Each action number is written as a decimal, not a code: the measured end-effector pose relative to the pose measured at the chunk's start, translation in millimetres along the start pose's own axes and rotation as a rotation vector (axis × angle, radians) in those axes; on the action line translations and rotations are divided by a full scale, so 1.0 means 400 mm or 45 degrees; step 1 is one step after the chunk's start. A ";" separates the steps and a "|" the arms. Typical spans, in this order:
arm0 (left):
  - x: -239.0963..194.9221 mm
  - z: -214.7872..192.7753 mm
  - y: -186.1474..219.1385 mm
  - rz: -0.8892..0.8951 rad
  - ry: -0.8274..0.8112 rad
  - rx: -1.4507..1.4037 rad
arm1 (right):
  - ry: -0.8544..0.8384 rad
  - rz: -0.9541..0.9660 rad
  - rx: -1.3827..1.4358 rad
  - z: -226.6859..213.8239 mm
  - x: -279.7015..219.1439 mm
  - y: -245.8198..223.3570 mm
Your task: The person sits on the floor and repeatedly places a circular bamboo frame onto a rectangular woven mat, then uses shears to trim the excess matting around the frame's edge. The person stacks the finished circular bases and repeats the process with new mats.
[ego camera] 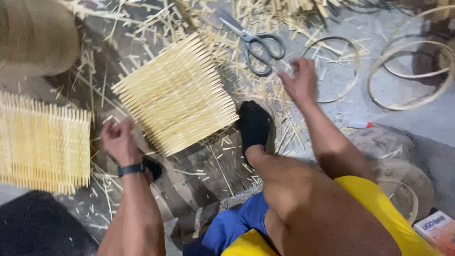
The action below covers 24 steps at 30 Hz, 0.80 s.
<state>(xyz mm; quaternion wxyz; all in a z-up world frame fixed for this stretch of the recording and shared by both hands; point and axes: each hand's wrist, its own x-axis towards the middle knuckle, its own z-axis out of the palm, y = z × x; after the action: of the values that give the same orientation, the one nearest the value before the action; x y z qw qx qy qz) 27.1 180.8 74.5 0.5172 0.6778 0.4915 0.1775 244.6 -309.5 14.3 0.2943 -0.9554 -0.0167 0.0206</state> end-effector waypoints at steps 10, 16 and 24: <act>-0.091 0.030 0.213 0.886 0.074 -0.083 | 0.042 -0.011 0.119 -0.255 -0.024 0.025; -0.256 0.264 0.353 0.204 -0.667 -0.293 | -0.415 0.224 2.212 -0.338 0.064 -0.241; -0.186 0.249 0.327 -0.568 -0.792 -1.596 | -0.994 0.416 2.162 -0.166 0.025 -0.481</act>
<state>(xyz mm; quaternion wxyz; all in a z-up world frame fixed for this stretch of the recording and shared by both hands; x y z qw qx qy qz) 131.2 67.4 168.8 0.9471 0.1577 0.2546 0.1153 254.2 -187.4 177.0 0.8578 -0.3382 0.0405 0.3848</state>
